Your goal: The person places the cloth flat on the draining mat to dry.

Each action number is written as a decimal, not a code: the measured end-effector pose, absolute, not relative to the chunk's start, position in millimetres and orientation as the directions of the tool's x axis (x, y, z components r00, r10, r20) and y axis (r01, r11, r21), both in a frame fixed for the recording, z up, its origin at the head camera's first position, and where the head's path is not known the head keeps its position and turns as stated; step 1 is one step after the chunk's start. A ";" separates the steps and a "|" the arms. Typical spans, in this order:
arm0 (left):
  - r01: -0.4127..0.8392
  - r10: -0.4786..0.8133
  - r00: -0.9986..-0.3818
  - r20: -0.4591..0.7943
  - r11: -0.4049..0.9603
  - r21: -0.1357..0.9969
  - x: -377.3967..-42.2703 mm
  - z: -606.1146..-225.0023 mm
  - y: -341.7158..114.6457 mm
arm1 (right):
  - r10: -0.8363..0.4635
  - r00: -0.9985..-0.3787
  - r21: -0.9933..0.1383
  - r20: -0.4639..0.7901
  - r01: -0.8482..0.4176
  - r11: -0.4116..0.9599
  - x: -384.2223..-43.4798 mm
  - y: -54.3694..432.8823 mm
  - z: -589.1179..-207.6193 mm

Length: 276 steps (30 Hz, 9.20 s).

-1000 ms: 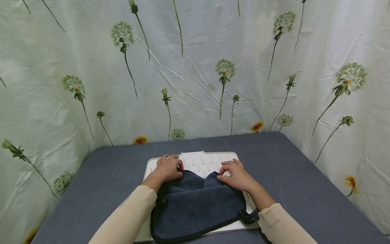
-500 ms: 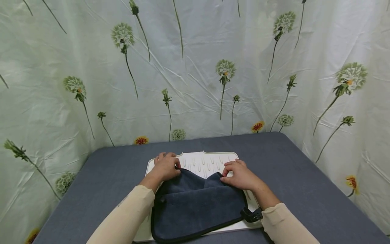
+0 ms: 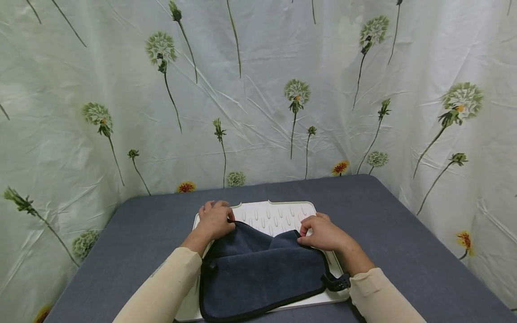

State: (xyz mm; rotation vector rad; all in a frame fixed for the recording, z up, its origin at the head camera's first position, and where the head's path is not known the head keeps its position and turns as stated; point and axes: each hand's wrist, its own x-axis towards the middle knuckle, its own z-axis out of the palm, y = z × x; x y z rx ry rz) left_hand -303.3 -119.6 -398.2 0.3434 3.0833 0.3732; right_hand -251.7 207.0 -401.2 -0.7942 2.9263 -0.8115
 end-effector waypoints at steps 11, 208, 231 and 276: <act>0.154 0.153 -0.988 0.021 0.967 0.204 -303.9 -397.5 -123.9 | -0.498 -0.865 -0.466 0.068 -0.469 0.750 -248.7 213.5 -395.6; 0.204 0.216 -0.952 -0.215 0.976 0.077 -196.2 -396.1 -161.7 | -0.478 -0.862 -0.012 0.169 -0.487 0.873 -344.7 179.2 -403.0; 0.390 0.427 -0.900 -0.088 0.879 0.275 -187.9 -401.6 -185.6 | -0.558 -0.823 -0.205 0.109 -0.568 0.797 -273.3 197.2 -395.1; 0.741 0.743 -0.669 -0.025 0.669 0.048 -155.7 -394.0 -192.6 | -0.285 -0.959 -0.410 -0.007 -0.257 0.875 -163.5 239.9 -430.4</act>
